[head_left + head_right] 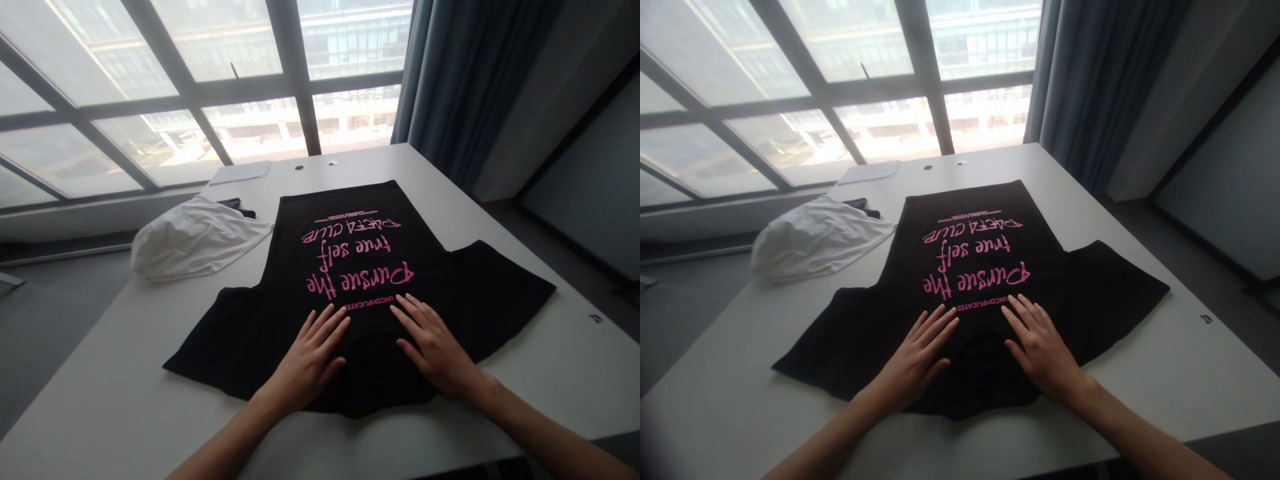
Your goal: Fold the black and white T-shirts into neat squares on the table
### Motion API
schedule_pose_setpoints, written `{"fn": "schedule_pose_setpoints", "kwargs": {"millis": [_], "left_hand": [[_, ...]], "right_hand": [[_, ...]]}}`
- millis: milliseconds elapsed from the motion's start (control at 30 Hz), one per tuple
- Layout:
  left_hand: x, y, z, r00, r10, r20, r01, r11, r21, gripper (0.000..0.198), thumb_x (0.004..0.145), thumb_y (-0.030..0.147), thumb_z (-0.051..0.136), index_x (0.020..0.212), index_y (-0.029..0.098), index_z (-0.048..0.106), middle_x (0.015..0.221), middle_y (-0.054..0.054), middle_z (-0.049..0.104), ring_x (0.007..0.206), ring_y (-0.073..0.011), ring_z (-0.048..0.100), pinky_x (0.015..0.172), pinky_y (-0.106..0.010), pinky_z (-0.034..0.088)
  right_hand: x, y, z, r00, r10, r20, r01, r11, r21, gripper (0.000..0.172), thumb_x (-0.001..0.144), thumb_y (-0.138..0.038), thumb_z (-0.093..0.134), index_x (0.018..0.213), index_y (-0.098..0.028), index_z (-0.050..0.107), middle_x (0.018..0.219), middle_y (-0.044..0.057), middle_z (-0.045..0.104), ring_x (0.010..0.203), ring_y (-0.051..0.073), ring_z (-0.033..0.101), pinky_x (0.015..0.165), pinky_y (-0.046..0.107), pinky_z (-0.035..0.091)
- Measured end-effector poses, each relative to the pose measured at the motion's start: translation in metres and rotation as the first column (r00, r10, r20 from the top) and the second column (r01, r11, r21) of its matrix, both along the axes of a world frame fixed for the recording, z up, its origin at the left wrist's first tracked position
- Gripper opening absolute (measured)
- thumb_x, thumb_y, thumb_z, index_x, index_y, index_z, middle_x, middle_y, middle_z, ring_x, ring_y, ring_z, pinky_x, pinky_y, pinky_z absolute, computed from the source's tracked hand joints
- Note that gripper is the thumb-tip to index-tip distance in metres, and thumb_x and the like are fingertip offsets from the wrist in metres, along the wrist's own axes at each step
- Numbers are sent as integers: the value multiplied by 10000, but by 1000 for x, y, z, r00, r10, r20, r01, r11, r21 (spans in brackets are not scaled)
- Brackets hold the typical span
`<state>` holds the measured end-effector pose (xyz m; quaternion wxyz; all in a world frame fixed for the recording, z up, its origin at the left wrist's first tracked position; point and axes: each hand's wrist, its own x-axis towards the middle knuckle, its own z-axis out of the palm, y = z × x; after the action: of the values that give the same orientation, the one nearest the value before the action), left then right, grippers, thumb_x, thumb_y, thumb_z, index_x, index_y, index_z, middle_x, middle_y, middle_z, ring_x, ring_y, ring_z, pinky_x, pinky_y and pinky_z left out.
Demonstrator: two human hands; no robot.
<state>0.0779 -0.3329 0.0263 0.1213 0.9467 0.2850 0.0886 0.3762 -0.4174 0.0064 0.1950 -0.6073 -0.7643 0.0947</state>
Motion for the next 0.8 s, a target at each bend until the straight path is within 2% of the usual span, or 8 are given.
{"fn": "schedule_pose_setpoints", "kwargs": {"millis": [67,133,267,400,500,633,700,800], "left_hand": [[-2,2,-9,995,-27,-97,29,999,21,682,1031,470,451,1620,293,156,1653,-64,275,1526,-313,212,1221,-583,198],[-4,1,-11,988,-50,-148,52,999,10,698,1024,499,456,1618,313,140,1661,-48,247,1533,-312,191,1219,-594,196],[5,4,4,994,-37,-104,36,999,-4,634,1044,455,435,1611,323,185,1653,-48,268,1530,-281,215,1226,-567,218],[28,23,13,999,20,-26,-19,999,35,553,1063,393,404,1593,309,270,1640,-39,308,1531,-251,218,1242,-527,213],[38,42,0,994,104,-17,-102,992,77,568,1052,415,427,1590,306,280,1647,-49,290,1540,-279,176,1230,-557,214],[35,52,-24,989,121,-81,-114,989,90,618,1028,484,463,1593,337,259,1668,-44,226,1540,-308,162,1216,-581,221],[32,52,-28,990,114,-88,-105,990,96,627,1027,483,465,1596,350,239,1677,-36,193,1539,-311,164,1218,-578,217],[30,50,-26,990,113,-83,-104,989,107,636,1028,474,466,1600,369,210,1681,-25,174,1536,-320,174,1215,-582,221]], "right_hand": [[5,1,-9,999,24,41,-22,999,-38,593,1010,-377,470,1574,-246,341,1637,85,316,1519,300,240,1218,578,235],[9,2,-13,999,30,31,-27,997,-74,560,1023,-396,441,1560,-250,375,1638,76,313,1522,285,236,1227,573,220],[20,23,-2,998,-30,-60,26,998,-61,482,1041,-377,388,1494,-244,487,1616,77,362,1505,264,288,1222,532,265],[29,61,4,996,-83,-18,83,996,32,509,1033,-335,385,1527,-224,437,1634,90,320,1523,271,235,1226,542,231],[27,79,-7,995,-72,66,69,997,42,534,1020,-331,413,1540,-206,414,1645,104,286,1536,281,185,1227,562,199],[29,83,-21,996,-40,76,39,999,10,518,1026,-350,406,1519,-197,447,1621,117,339,1521,270,243,1223,542,224],[32,83,-21,996,-71,44,70,997,31,541,1032,-370,398,1551,-219,393,1638,106,302,1526,273,226,1218,557,229],[37,85,-18,997,-67,49,67,998,16,583,1029,-401,419,1585,-259,316,1660,90,239,1537,292,174,1213,593,209]]}}
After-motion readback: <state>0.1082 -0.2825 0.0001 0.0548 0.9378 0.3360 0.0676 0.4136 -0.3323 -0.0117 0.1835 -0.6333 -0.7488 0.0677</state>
